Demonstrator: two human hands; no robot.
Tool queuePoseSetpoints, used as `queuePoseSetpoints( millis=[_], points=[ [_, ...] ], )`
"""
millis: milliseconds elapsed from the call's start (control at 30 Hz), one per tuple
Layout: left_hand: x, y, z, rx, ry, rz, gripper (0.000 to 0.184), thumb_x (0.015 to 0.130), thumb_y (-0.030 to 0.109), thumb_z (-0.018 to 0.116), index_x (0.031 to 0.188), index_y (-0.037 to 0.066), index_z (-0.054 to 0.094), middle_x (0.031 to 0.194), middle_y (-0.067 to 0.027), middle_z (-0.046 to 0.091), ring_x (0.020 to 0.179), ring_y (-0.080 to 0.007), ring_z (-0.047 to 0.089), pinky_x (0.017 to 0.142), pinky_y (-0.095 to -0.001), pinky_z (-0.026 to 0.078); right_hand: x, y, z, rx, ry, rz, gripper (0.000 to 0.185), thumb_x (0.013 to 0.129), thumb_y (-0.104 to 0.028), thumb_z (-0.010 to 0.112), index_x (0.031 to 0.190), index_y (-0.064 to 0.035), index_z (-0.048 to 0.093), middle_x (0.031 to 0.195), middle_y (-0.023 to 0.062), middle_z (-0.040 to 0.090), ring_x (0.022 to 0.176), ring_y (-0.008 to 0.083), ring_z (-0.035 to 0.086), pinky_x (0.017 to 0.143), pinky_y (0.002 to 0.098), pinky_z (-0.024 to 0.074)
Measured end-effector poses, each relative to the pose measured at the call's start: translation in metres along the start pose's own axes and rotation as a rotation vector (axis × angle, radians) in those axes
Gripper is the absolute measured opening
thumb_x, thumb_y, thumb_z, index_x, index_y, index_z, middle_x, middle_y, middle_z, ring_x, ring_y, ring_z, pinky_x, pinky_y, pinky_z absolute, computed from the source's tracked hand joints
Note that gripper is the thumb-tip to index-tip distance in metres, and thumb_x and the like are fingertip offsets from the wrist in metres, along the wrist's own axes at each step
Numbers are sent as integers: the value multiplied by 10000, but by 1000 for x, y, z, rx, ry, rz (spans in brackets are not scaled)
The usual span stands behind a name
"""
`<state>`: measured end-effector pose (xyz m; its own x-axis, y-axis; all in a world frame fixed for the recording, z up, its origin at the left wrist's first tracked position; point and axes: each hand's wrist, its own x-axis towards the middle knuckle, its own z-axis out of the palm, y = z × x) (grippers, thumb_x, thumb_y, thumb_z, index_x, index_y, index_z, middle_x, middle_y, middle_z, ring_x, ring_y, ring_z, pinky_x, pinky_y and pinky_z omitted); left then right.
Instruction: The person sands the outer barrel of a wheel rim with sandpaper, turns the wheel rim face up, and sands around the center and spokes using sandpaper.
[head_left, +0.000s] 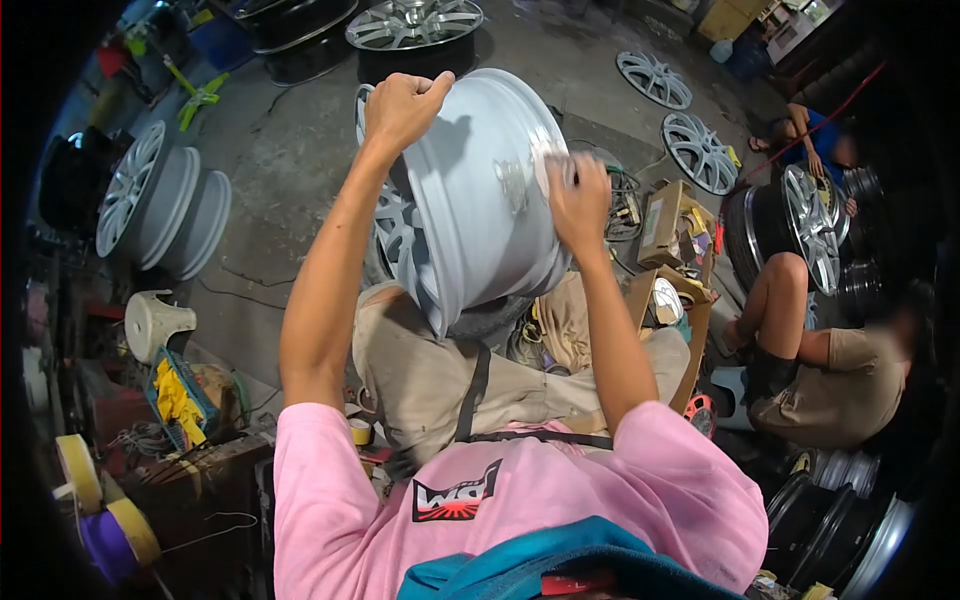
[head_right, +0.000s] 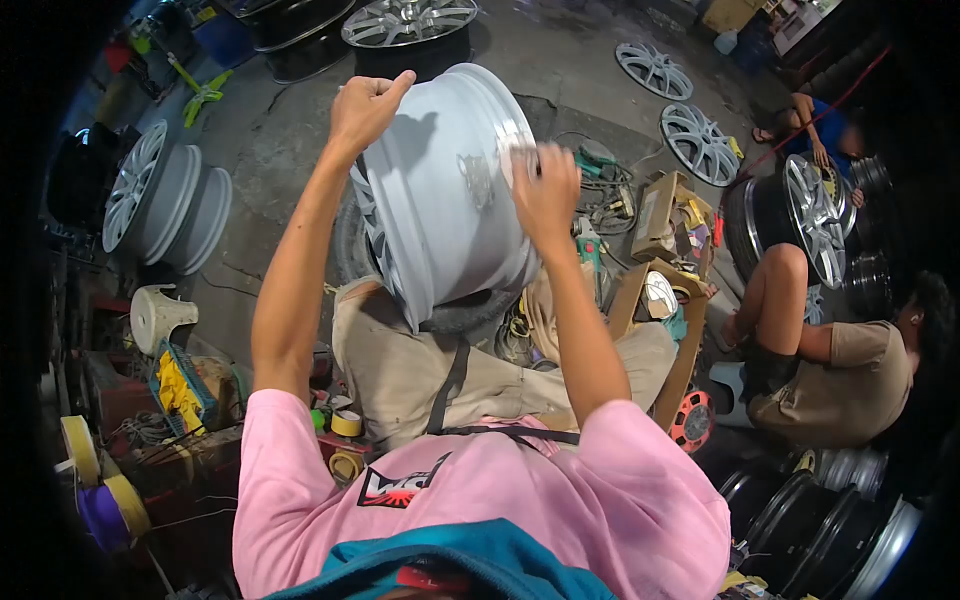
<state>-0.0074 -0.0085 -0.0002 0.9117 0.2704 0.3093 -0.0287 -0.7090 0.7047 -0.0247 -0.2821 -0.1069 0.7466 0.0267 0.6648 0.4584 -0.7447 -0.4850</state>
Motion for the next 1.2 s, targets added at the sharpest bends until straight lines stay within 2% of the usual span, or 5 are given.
queuePoseSetpoints(
  millis=[100, 333, 400, 500, 1200],
  points=[
    [2, -3, 5, 6, 20, 33, 614, 931, 549, 652, 608, 27, 680, 533, -98, 608, 542, -276, 619, 606, -413, 480, -51, 6, -16, 185, 53, -1, 148, 936, -189, 732, 963, -43, 732, 881, 120, 649, 909, 338, 605, 824, 443, 448],
    [4, -3, 3, 29, -1, -15, 630, 931, 558, 650, 575, 38, 640, 515, -82, 575, 535, -258, 606, 608, -414, 476, 20, -7, 12, 114, 126, -127, 126, 924, -172, 735, 950, -49, 733, 889, 96, 631, 868, 319, 587, 789, 435, 434],
    [6, -5, 2, 38, -27, -20, 659, 955, 574, 677, 563, 55, 572, 513, 11, 495, 533, -122, 476, 588, -332, 421, 27, -9, 13, 59, 82, -96, 139, 921, -190, 732, 921, -51, 725, 889, 98, 630, 890, 327, 592, 792, 444, 436],
    [4, -6, 1, 54, -17, 6, 623, 936, 561, 648, 587, 44, 642, 518, -79, 567, 528, -237, 576, 622, -395, 469, -33, 1, -7, 119, 108, -42, 148, 908, -195, 744, 908, -50, 719, 891, 101, 630, 906, 329, 595, 798, 450, 441],
    [8, -4, 5, 68, -16, -26, 638, 954, 580, 643, 641, 26, 684, 565, -88, 614, 616, -248, 647, 697, -406, 506, 11, -20, 18, -158, 185, -153, 295, 907, -101, 667, 1173, -140, 788, 906, 84, 556, 912, 283, 563, 809, 434, 405]
  ],
)
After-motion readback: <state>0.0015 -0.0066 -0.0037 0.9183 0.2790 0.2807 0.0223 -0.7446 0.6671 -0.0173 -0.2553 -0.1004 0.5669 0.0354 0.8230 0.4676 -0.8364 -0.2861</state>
